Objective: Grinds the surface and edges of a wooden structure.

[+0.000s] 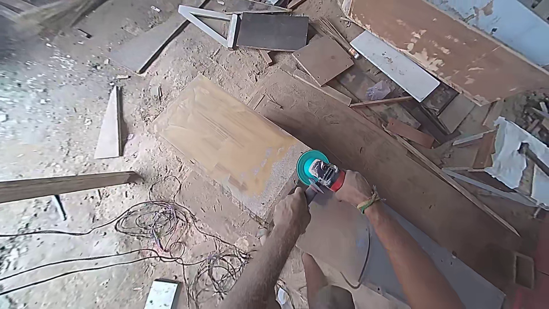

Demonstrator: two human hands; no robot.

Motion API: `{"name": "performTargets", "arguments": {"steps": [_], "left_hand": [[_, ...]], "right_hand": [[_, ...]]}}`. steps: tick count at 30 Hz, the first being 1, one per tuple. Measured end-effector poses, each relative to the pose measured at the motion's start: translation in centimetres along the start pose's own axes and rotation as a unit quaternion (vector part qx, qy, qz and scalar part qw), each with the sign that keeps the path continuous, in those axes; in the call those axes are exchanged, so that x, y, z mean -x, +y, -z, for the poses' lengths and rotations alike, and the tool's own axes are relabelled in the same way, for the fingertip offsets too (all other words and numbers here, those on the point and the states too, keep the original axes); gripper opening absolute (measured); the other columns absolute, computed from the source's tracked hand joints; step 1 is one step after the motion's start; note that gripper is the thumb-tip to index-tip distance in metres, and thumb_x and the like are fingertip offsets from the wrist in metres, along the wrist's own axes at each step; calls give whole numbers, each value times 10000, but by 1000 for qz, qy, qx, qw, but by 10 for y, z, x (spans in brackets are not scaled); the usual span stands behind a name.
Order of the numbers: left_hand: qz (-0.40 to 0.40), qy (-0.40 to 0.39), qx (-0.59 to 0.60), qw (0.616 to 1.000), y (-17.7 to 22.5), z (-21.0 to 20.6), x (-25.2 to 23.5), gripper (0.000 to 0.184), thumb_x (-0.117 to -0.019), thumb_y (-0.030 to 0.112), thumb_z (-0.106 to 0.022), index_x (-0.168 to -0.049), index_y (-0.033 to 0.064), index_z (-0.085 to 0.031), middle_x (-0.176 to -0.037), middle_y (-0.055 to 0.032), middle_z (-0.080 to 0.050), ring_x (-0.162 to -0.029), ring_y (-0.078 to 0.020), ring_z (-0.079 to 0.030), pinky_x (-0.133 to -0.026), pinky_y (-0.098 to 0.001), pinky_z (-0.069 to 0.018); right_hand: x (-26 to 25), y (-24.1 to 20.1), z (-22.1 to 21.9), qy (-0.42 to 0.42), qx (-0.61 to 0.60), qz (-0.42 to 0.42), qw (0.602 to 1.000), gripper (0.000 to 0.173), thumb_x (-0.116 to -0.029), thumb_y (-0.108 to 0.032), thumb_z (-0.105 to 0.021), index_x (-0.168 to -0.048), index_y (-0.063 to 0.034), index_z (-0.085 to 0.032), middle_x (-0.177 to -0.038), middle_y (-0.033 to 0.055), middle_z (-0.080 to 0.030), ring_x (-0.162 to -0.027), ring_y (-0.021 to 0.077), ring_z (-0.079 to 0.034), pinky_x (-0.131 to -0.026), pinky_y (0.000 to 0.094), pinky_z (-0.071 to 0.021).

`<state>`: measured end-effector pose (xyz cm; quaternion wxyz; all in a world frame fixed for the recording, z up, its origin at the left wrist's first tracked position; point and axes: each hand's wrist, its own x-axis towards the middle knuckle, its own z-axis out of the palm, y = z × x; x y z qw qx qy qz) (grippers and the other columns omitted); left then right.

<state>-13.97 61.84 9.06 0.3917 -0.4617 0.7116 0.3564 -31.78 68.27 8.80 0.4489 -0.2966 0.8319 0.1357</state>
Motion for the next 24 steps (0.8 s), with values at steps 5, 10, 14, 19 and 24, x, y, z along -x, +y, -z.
{"name": "performTargets", "arguments": {"steps": [5,10,14,19,24], "left_hand": [[39,6,-7,999,-28,-23,19,449,-920,347,-687,-1302,135,-581,-1126,-130,-735,-1053,-343,-726,-850,-564,-585],[21,20,2,1000,-20,-19,6,433,-926,317,-677,-1305,131,-582,-1128,-136,-732,-1053,-346,-724,-850,-577,-584],[-4,23,-8,1000,-9,2,-4,432,-932,293,-678,-1316,125,-574,-1202,-139,-705,-1097,-342,-708,-866,-567,-584],[52,4,0,999,-52,-40,29,437,-939,356,-674,-1304,133,-584,-1095,-140,-742,-1026,-349,-734,-844,-567,-587],[52,-15,6,999,-46,-61,29,438,-938,411,-671,-1280,153,-581,-1054,-116,-753,-998,-339,-742,-826,-567,-590]], "right_hand": [[18,-12,-26,-29,9,47,998,706,-688,-331,-861,-1297,-53,-635,-1196,171,-709,-1144,333,-690,-948,548,-569],[11,-7,-15,-16,7,48,999,683,-695,-327,-863,-1274,-39,-642,-1179,175,-710,-1132,333,-693,-939,549,-571],[2,-8,-1,7,-9,18,1000,638,-649,-311,-875,-1190,-41,-669,-1132,164,-719,-1095,327,-704,-906,552,-575],[28,-21,-48,-41,0,76,996,681,-692,-322,-836,-1289,-62,-636,-1153,171,-720,-1095,335,-707,-907,560,-583],[29,-5,-52,-64,26,80,994,687,-698,-325,-838,-1289,-45,-629,-1160,173,-715,-1103,340,-702,-913,549,-581]]}}
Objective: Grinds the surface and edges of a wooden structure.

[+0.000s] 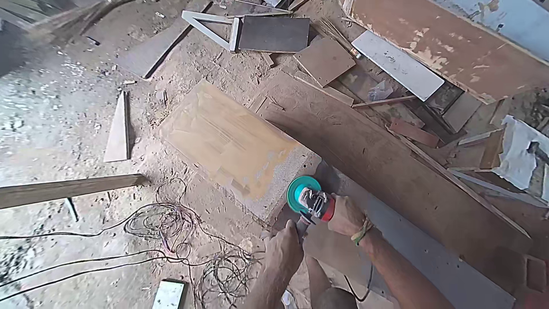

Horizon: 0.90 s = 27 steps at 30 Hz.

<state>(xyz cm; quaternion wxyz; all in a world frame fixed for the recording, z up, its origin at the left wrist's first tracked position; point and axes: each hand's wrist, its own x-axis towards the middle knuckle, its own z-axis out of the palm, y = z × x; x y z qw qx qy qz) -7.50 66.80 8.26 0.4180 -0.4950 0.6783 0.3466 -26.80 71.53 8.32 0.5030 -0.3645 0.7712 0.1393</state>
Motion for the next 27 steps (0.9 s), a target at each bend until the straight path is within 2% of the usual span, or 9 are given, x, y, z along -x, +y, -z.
{"name": "performTargets", "arguments": {"steps": [2,5,7,10,13,20,23,27], "left_hand": [[-23,-4,3,1000,23,18,-7,436,-936,384,-671,-1290,147,-578,-1085,-120,-742,-1024,-338,-735,-830,-570,-592],[-49,17,9,999,47,45,-21,415,-931,341,-669,-1284,139,-586,-1120,-129,-735,-1052,-340,-726,-839,-576,-586],[-57,46,19,997,45,62,-32,436,-928,340,-672,-1305,133,-601,-1156,-144,-729,-1069,-357,-719,-852,-601,-580],[-59,53,27,996,28,83,-41,409,-939,318,-676,-1282,106,-607,-1143,-158,-718,-1075,-362,-708,-863,-604,-569],[-62,50,32,996,24,74,-42,413,-938,330,-682,-1277,106,-610,-1131,-152,-721,-1058,-354,-712,-860,-602,-570],[-63,-21,19,998,54,34,-16,399,-934,332,-668,-1273,137,-586,-1112,-125,-738,-1046,-334,-731,-833,-570,-593],[-73,-16,-5,997,58,41,-19,405,-922,307,-670,-1283,144,-588,-1133,-126,-736,-1062,-341,-726,-830,-574,-590],[-78,28,11,996,45,66,-33,418,-916,314,-678,-1282,125,-609,-1164,-144,-722,-1078,-356,-713,-856,-596,-582]], "right_hand": [[-2,11,22,16,2,-30,999,676,-702,-336,-853,-1268,-34,-644,-1176,182,-714,-1125,346,-696,-937,558,-571],[-14,14,51,59,3,-66,996,687,-656,-331,-875,-1242,-47,-657,-1159,161,-720,-1113,323,-703,-920,542,-579],[-22,1,66,83,-2,-64,995,672,-645,-313,-874,-1230,-56,-664,-1149,156,-723,-1109,319,-704,-906,543,-580],[-22,-26,79,84,5,-56,995,612,-678,-306,-853,-1190,-32,-660,-1149,166,-716,-1107,322,-705,-892,544,-581],[-14,-29,79,69,18,-50,996,601,-702,-299,-844,-1195,-13,-652,-1157,181,-709,-1108,336,-703,-890,555,-581],[-5,22,49,39,10,-106,994,691,-650,-314,-890,-1231,-19,-657,-1158,179,-714,-1112,332,-701,-930,543,-577],[-6,28,44,53,-7,-129,990,639,-629,-327,-891,-1136,-7,-671,-1094,168,-723,-1063,320,-715,-896,527,-586],[-18,1,64,83,-11,-98,992,646,-619,-295,-894,-1162,-24,-673,-1099,170,-722,-1064,331,-711,-885,554,-583]]}}
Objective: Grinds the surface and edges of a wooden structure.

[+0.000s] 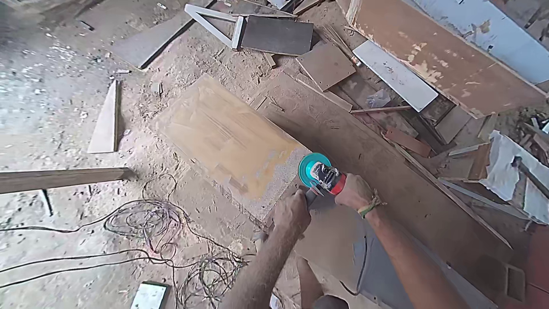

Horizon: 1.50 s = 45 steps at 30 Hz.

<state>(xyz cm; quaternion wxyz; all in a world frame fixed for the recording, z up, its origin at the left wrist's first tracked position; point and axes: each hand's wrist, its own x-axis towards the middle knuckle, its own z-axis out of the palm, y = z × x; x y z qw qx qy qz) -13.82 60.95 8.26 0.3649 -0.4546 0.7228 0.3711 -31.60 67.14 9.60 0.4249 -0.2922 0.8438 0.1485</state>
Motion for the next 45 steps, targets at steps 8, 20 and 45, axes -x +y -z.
{"name": "performTargets", "arguments": {"steps": [8,20,45], "left_hand": [[19,-43,5,999,-8,-22,16,401,-918,273,-672,-1282,133,-580,-1129,-142,-732,-1050,-366,-725,-819,-595,-589],[1,-20,72,997,-47,-11,16,386,-913,214,-639,-1282,115,-588,-1132,-159,-723,-1050,-377,-717,-820,-604,-576],[145,5,120,982,-106,-127,72,386,-963,445,-643,-1230,167,-620,-1004,-122,-755,-929,-343,-751,-774,-556,-597]], "right_hand": [[10,12,-32,-5,2,4,1000,699,-627,-330,-893,-1232,-63,-669,-1132,161,-726,-1095,323,-707,-921,550,-579],[14,-34,-29,25,44,21,999,725,-615,-304,-889,-1265,-80,-661,-1132,157,-731,-1082,327,-712,-901,572,-575],[65,-58,-103,-94,126,136,978,758,-714,-313,-823,-1375,-42,-568,-1255,200,-664,-1144,354,-678,-915,539,-577]]}}
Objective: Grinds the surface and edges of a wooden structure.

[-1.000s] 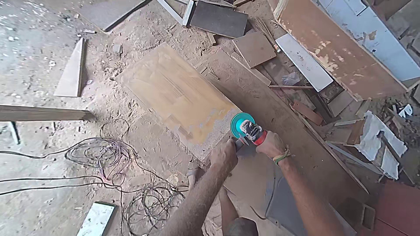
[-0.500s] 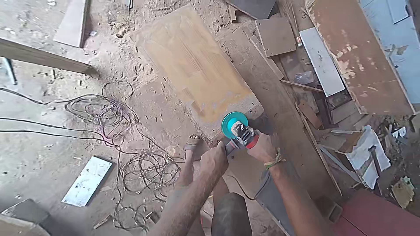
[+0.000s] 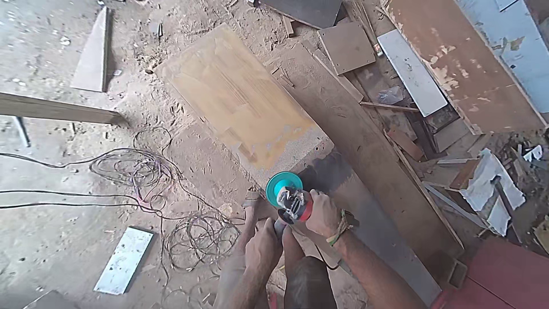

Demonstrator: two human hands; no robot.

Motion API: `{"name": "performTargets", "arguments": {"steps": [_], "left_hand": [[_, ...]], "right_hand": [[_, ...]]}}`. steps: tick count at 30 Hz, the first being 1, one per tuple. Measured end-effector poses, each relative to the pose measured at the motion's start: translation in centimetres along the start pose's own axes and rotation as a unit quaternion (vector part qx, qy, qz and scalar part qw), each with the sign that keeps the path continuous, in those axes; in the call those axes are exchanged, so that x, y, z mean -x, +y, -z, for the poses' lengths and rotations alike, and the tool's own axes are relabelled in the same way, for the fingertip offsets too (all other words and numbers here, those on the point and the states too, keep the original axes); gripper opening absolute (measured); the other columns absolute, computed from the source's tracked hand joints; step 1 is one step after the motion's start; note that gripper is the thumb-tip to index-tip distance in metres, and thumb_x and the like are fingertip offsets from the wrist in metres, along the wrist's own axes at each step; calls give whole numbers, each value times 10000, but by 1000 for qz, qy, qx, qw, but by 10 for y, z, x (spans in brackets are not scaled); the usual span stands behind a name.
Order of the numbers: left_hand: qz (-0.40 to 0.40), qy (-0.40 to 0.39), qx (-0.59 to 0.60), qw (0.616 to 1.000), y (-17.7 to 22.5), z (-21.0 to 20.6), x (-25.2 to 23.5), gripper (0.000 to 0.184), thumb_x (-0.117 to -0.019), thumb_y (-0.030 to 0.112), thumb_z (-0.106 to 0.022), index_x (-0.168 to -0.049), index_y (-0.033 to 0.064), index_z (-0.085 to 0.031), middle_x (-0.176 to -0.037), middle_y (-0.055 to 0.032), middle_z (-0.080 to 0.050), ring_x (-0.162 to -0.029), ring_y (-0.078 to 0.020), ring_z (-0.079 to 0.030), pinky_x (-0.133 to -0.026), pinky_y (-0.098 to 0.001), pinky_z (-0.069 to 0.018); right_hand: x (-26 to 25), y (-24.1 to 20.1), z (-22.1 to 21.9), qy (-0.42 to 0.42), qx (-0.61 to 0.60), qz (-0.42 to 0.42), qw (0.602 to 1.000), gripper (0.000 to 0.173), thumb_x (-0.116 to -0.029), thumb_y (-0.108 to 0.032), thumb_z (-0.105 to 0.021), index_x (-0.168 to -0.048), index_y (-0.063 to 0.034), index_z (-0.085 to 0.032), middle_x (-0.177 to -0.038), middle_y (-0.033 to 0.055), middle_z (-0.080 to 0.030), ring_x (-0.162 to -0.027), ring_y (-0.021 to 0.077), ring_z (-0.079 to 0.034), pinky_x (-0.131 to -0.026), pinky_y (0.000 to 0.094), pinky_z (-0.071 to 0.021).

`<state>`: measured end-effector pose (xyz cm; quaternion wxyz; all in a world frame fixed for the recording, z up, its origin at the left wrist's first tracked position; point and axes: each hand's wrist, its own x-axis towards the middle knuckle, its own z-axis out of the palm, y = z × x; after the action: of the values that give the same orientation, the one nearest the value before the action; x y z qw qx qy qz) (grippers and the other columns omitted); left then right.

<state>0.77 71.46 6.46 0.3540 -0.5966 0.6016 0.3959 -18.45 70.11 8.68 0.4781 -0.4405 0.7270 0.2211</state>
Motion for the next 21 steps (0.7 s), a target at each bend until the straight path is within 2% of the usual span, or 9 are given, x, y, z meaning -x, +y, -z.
{"name": "performTargets", "arguments": {"steps": [3,6,10,14,18,21], "left_hand": [[-22,-29,-35,999,36,13,-4,358,-967,395,-604,-1253,179,-612,-1026,-117,-756,-970,-341,-749,-794,-553,-600],[-51,-41,-50,997,64,27,-10,365,-946,312,-614,-1278,161,-596,-1056,-131,-750,-990,-351,-743,-795,-557,-594],[-86,-49,-62,993,98,55,-19,341,-923,258,-623,-1242,142,-590,-1075,-132,-741,-1007,-351,-737,-790,-569,-591],[-104,-41,-66,992,121,67,-25,320,-893,218,-631,-1202,138,-601,-1066,-127,-738,-1004,-346,-734,-770,-560,-588],[-113,-36,-60,991,135,77,-28,335,-876,193,-644,-1202,133,-605,-1083,-128,-736,-1022,-347,-730,-770,-571,-588],[-137,-26,-60,988,156,83,-32,357,-855,191,-671,-1204,139,-616,-1104,-132,-733,-1035,-353,-726,-772,-583,-587]], "right_hand": [[-3,30,8,26,-18,-40,999,756,-715,-333,-820,-1381,-60,-587,-1250,174,-687,-1147,331,-688,-930,529,-580],[-7,51,18,63,-32,-70,995,718,-719,-361,-824,-1347,-80,-618,-1187,155,-720,-1107,312,-710,-920,526,-585],[-11,68,46,90,-54,-106,989,706,-685,-333,-850,-1312,-83,-643,-1124,154,-742,-1066,322,-726,-896,548,-587],[-16,79,66,97,-70,-129,984,733,-656,-295,-873,-1317,-82,-640,-1147,160,-733,-1092,328,-716,-912,557,-582],[-19,85,77,121,-76,-139,980,685,-635,-279,-882,-1254,-76,-670,-1128,161,-734,-1082,332,-715,-899,567,-579],[-20,97,86,138,-97,-178,969,689,-610,-249,-901,-1228,-47,-673,-1130,178,-727,-1078,341,-713,-905,577,-577]]}}
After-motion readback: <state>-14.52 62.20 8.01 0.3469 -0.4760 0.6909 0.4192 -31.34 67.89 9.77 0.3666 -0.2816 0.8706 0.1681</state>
